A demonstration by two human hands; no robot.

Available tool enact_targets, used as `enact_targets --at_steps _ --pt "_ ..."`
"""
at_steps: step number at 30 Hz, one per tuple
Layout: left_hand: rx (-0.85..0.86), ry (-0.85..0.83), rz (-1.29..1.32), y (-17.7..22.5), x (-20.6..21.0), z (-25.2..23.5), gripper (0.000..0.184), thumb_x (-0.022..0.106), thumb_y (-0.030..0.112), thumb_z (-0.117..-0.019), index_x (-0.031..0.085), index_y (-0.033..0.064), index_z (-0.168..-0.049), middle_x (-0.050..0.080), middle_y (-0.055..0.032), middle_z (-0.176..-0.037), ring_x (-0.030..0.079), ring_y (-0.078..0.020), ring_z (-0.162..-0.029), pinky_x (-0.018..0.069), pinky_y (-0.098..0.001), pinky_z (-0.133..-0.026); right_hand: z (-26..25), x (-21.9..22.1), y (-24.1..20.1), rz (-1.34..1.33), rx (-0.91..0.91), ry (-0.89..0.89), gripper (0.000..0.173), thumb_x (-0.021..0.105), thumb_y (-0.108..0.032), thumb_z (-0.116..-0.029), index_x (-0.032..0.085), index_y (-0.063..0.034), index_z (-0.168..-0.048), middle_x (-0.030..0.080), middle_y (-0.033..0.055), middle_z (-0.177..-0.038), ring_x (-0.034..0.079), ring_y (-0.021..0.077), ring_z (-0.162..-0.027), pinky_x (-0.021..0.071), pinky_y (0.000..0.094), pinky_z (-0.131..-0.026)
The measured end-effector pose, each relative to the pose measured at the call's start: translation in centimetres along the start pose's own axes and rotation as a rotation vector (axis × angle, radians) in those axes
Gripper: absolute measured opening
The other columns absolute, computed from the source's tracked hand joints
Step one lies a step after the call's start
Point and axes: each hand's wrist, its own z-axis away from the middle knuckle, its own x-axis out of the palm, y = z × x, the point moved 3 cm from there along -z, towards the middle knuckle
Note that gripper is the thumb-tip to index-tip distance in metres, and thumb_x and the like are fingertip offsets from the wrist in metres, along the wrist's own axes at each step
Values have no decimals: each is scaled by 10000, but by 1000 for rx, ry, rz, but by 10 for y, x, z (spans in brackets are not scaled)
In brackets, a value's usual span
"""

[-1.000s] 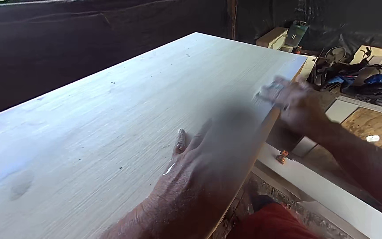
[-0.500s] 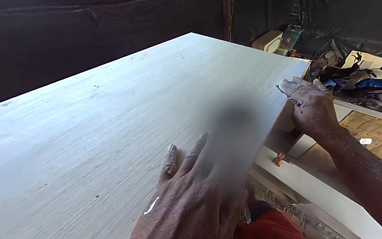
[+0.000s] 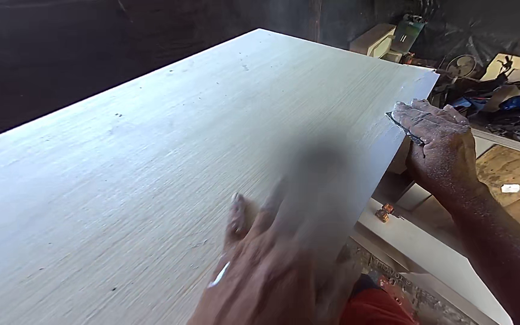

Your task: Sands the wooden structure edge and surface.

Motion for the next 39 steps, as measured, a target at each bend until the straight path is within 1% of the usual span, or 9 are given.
enact_targets --at_steps 6,12,18,22,26,29,32,35,39 --pt "80 95 -46 17 7 -32 490 366 506 -1034 624 310 -1402 490 -66 -1566 379 -325 -1495 279 -687 -1152 4 0 1 -61 -23 -17 483 382 -70 -982 636 -95 -1391 600 71 -1468 487 317 -1429 315 639 -1162" --pt "40 -33 -49 19 1 -38 578 359 552 -1025 432 352 -1562 313 -70 -1673 253 -317 -1552 214 -702 -1159 4 -3 -2 -70 -35 -27 501 409 -28 -955 630 -92 -1400 595 78 -1472 481 330 -1430 301 668 -1156" --pt "59 -20 -43 15 3 -38 587 321 572 -1017 506 312 -1510 406 -60 -1625 334 -312 -1518 253 -686 -1149 29 -27 -39 -180 -358 -90 432 465 -80 -950 715 -151 -1295 672 14 -1375 526 252 -1403 291 674 -1180" --pt "57 -35 -30 17 5 -38 573 327 550 -1023 486 329 -1527 444 -63 -1599 323 -313 -1524 209 -707 -1161 -2 -21 9 -69 -178 -141 469 458 -15 -943 698 -135 -1328 682 61 -1358 545 322 -1376 274 701 -1164" --pt "57 -4 -17 16 5 -39 574 346 551 -1013 479 341 -1530 497 -73 -1554 390 -337 -1486 251 -719 -1133 16 -22 -18 -229 -351 -79 421 464 -74 -935 742 -127 -1247 695 32 -1336 553 253 -1376 330 626 -1182" --pt "55 -34 -14 17 5 -40 556 348 534 -1022 453 370 -1542 443 -76 -1597 322 -349 -1521 228 -728 -1137 -21 -4 41 -118 -132 -136 506 427 16 -945 704 -170 -1325 677 30 -1371 537 298 -1390 262 688 -1180" --pt "70 -19 -20 17 6 -40 538 322 522 -1027 448 404 -1537 484 -43 -1564 363 -336 -1500 278 -727 -1100 -35 1 47 -4 -53 -107 518 426 40 -932 689 -141 -1340 662 48 -1393 545 297 -1383 271 654 -1187" --pt "141 -29 12 20 7 -39 525 318 431 -1055 437 339 -1558 467 34 -1587 364 -285 -1508 223 -753 -1122 -27 7 44 -11 -51 -63 522 412 19 -931 676 -134 -1354 649 40 -1412 544 275 -1386 304 627 -1179" --pt "232 -47 9 21 9 -42 531 311 340 -1059 401 277 -1578 468 89 -1579 402 -238 -1486 266 -718 -1129 -27 7 45 -26 -52 -58 519 413 19 -931 681 -134 -1348 650 36 -1411 543 271 -1388 313 622 -1177"
